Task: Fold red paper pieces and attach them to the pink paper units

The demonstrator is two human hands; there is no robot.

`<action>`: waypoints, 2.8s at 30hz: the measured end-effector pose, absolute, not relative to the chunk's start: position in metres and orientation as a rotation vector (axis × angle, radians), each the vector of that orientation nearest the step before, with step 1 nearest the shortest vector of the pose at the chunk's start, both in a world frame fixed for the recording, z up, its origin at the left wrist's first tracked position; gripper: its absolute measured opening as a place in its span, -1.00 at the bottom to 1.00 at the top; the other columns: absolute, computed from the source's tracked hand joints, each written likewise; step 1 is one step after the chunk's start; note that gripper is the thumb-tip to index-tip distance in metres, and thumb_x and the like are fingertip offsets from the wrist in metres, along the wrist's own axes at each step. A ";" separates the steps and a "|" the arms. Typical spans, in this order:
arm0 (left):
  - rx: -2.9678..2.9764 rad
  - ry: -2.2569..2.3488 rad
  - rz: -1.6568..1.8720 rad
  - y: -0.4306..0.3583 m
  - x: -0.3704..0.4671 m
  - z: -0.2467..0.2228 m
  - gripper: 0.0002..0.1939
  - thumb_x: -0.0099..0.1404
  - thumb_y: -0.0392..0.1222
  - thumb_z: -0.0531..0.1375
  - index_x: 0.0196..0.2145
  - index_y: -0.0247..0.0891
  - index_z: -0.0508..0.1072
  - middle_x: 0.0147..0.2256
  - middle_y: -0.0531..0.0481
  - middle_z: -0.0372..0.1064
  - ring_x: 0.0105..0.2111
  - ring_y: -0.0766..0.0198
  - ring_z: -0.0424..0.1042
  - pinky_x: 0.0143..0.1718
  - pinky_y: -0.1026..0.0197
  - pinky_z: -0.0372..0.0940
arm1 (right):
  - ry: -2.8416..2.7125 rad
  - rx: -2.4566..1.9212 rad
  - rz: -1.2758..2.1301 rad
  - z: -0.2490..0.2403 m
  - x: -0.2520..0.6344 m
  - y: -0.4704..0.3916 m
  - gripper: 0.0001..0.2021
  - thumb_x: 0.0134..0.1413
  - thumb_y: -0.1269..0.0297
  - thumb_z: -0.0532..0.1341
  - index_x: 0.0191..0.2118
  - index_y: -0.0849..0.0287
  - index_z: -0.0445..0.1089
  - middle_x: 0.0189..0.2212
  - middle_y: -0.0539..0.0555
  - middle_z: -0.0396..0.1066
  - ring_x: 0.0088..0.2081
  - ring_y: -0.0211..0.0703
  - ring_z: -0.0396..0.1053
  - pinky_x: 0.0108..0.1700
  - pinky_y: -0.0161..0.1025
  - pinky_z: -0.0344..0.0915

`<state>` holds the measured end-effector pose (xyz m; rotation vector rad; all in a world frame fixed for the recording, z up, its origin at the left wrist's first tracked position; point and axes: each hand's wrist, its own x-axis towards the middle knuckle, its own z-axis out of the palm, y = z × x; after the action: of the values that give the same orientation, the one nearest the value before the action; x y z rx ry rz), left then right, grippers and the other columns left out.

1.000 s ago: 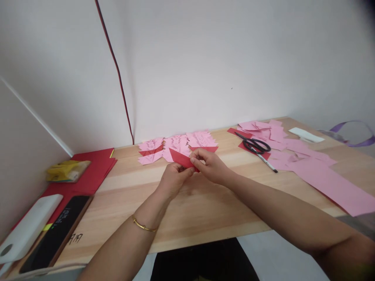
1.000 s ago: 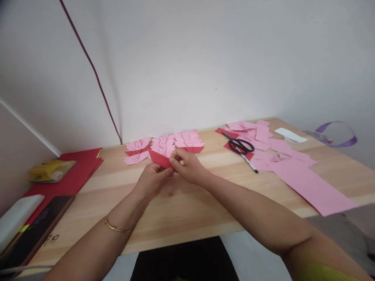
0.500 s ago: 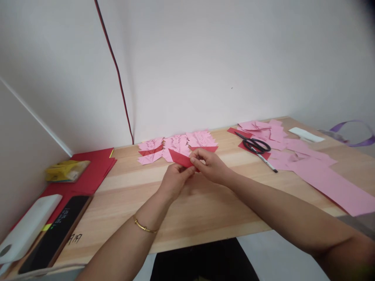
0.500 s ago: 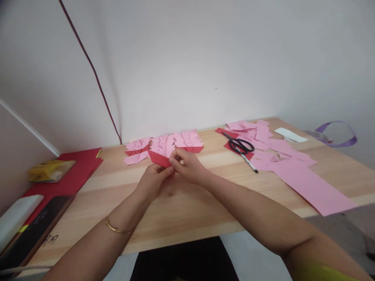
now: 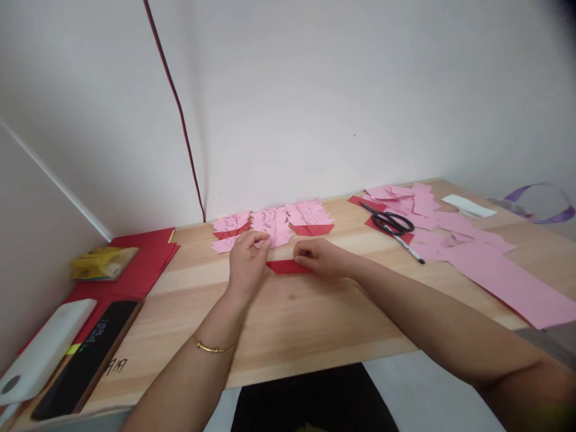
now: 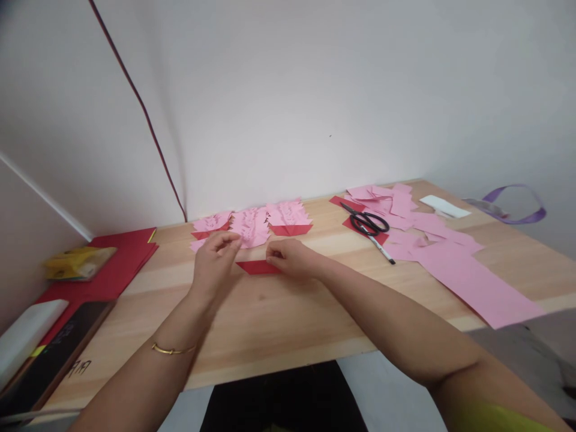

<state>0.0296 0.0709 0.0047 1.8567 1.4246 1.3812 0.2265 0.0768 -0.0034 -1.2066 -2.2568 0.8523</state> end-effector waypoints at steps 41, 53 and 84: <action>2.549 1.286 0.303 0.068 0.027 -0.008 -0.68 0.19 -0.21 0.09 -0.19 0.12 0.53 -0.48 -0.01 0.25 -0.41 0.20 0.25 -0.30 0.20 0.12 | -2.383 -1.495 0.678 0.001 0.227 0.074 -0.89 -0.03 0.29 0.14 -0.33 0.17 0.33 -0.41 0.02 0.44 -0.42 -0.25 0.31 -0.40 -0.35 0.05; 2.446 1.306 0.289 0.074 0.020 -0.005 -0.63 0.09 -0.22 0.17 -0.10 -0.07 0.47 -0.35 -0.03 0.30 -0.30 0.17 0.28 -0.25 0.18 0.15 | -2.535 -1.510 0.629 0.011 0.236 0.072 -0.85 -0.08 0.36 0.17 -0.30 0.14 0.34 -0.30 0.05 0.43 -0.31 -0.16 0.32 -0.26 -0.25 0.07; 1.973 1.327 0.650 0.071 0.025 -0.006 -0.97 -0.05 -0.32 0.16 -0.58 -0.25 0.39 -0.57 0.08 0.31 -0.54 0.34 0.25 -0.51 0.30 0.06 | -2.269 -1.276 0.895 0.001 0.227 0.071 -0.93 -0.09 0.38 0.16 -0.40 0.18 0.37 -0.47 -0.02 0.41 -0.43 -0.28 0.29 -0.40 -0.36 0.12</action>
<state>0.0255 0.0715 -0.0058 1.9728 1.3267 0.6504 0.2272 0.0705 0.0015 -1.2762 -2.2688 0.8946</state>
